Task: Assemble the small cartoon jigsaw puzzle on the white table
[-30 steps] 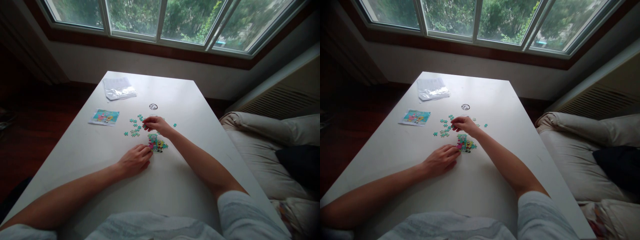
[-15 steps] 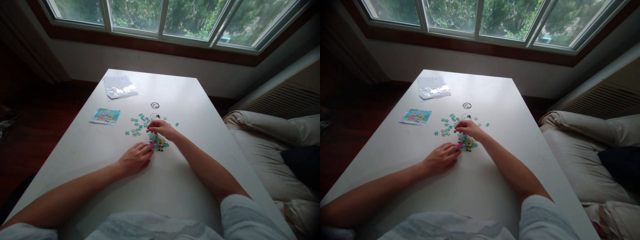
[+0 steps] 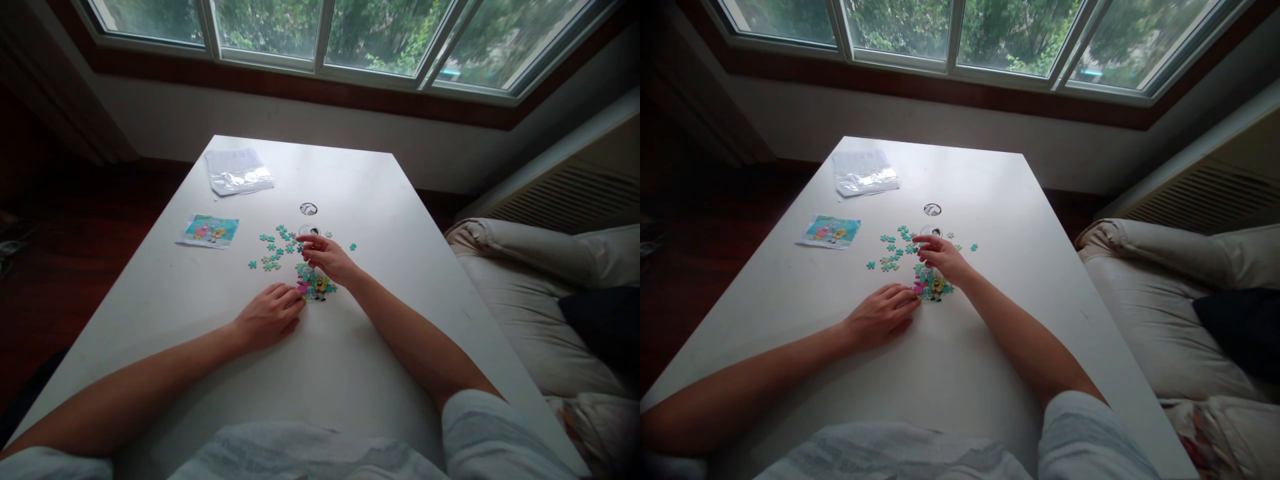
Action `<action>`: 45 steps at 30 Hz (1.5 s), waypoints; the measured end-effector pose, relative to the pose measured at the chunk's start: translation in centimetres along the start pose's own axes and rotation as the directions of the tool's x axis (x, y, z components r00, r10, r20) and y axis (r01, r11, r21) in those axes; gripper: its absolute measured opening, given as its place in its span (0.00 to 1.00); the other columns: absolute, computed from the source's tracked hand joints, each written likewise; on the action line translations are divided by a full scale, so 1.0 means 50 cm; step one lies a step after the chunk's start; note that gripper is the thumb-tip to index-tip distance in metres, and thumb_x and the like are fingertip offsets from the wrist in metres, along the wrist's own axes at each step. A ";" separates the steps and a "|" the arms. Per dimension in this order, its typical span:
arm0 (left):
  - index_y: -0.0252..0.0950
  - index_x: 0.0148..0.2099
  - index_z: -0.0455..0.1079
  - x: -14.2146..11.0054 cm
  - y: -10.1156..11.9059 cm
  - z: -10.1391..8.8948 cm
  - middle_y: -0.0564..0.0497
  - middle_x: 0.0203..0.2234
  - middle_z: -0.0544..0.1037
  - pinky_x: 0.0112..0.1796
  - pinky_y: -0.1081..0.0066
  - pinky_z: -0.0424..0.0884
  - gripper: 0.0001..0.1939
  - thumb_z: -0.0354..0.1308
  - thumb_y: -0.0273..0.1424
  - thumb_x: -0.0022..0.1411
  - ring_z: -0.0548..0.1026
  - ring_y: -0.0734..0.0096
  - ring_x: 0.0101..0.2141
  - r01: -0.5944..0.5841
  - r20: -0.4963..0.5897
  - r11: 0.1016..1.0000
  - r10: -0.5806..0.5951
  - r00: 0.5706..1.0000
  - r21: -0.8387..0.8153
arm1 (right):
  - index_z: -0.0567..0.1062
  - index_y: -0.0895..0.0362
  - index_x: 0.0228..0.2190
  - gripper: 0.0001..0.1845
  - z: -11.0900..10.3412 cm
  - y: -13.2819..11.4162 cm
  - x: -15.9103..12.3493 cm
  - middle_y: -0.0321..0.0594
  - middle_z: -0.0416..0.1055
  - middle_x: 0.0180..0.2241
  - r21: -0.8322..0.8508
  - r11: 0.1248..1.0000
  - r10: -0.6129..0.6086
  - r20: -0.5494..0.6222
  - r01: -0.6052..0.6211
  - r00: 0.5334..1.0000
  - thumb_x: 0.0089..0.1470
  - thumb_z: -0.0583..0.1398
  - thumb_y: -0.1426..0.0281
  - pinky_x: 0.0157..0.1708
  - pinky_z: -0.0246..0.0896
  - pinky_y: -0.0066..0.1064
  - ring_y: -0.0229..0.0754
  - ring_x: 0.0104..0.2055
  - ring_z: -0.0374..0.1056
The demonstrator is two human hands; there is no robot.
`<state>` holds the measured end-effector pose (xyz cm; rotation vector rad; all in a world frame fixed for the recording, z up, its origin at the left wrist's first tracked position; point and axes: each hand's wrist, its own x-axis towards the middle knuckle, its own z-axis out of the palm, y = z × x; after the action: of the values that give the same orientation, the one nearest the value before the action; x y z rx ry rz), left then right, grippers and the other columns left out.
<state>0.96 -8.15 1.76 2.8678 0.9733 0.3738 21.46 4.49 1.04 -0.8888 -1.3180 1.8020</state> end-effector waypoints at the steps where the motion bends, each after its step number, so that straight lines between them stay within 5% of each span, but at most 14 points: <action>1: 0.35 0.58 0.68 0.000 0.000 0.000 0.41 0.55 0.73 0.58 0.55 0.66 0.17 0.53 0.30 0.68 0.70 0.57 0.55 0.000 0.002 1.000 0.000 1.000 -0.001 | 0.78 0.52 0.47 0.24 0.001 0.001 -0.001 0.33 0.70 0.33 0.001 1.000 -0.009 -0.009 0.009 1.000 0.46 0.70 0.66 0.27 0.60 0.23 0.33 0.33 0.67; 7: 0.33 0.58 0.68 0.000 0.001 -0.002 0.40 0.55 0.73 0.59 0.55 0.65 0.17 0.53 0.30 0.69 0.71 0.57 0.55 -0.008 0.009 1.000 0.008 1.000 0.015 | 0.77 0.53 0.42 0.17 0.007 0.008 -0.001 0.34 0.69 0.32 -0.043 0.999 -0.033 -0.014 0.033 0.999 0.49 0.68 0.63 0.34 0.70 0.29 0.39 0.38 0.73; 11: 0.33 0.58 0.69 -0.003 0.001 0.001 0.40 0.55 0.74 0.61 0.54 0.64 0.17 0.52 0.30 0.70 0.71 0.58 0.56 0.007 -0.020 0.999 -0.007 1.000 0.039 | 0.74 0.55 0.38 0.14 0.006 0.015 0.002 0.36 0.74 0.31 -0.216 0.975 -0.048 -0.008 0.045 0.999 0.50 0.67 0.63 0.32 0.69 0.30 0.40 0.35 0.75; 19: 0.33 0.57 0.69 -0.001 0.002 0.000 0.40 0.56 0.73 0.61 0.54 0.62 0.16 0.49 0.29 0.71 0.70 0.57 0.57 0.032 -0.021 0.997 -0.030 0.999 0.064 | 0.79 0.56 0.36 0.07 -0.004 0.002 -0.011 0.35 0.76 0.30 -0.652 0.712 -0.137 0.235 0.261 0.962 0.54 0.64 0.68 0.36 0.62 0.29 0.37 0.33 0.69; 36: 0.32 0.56 0.69 0.002 0.001 -0.002 0.39 0.53 0.74 0.58 0.54 0.66 0.15 0.52 0.29 0.70 0.70 0.55 0.56 0.036 -0.005 0.999 -0.036 0.999 0.041 | 0.80 0.56 0.35 0.06 0.003 -0.001 -0.006 0.38 0.79 0.34 -0.761 0.436 -0.155 0.461 0.479 0.874 0.57 0.63 0.75 0.49 0.60 0.34 0.41 0.39 0.70; 45: 0.34 0.55 0.69 0.003 0.002 -0.003 0.40 0.54 0.74 0.57 0.54 0.67 0.14 0.53 0.29 0.69 0.71 0.55 0.56 0.043 -0.007 0.999 -0.043 0.999 0.027 | 0.80 0.56 0.36 0.06 0.000 0.003 0.001 0.39 0.77 0.34 -0.731 0.412 -0.188 0.517 0.545 0.835 0.59 0.61 0.75 0.47 0.60 0.35 0.42 0.39 0.69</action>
<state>1.11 -8.14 1.97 2.8657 1.0475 0.3694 21.41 4.50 0.91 -0.6214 -2.5516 0.8512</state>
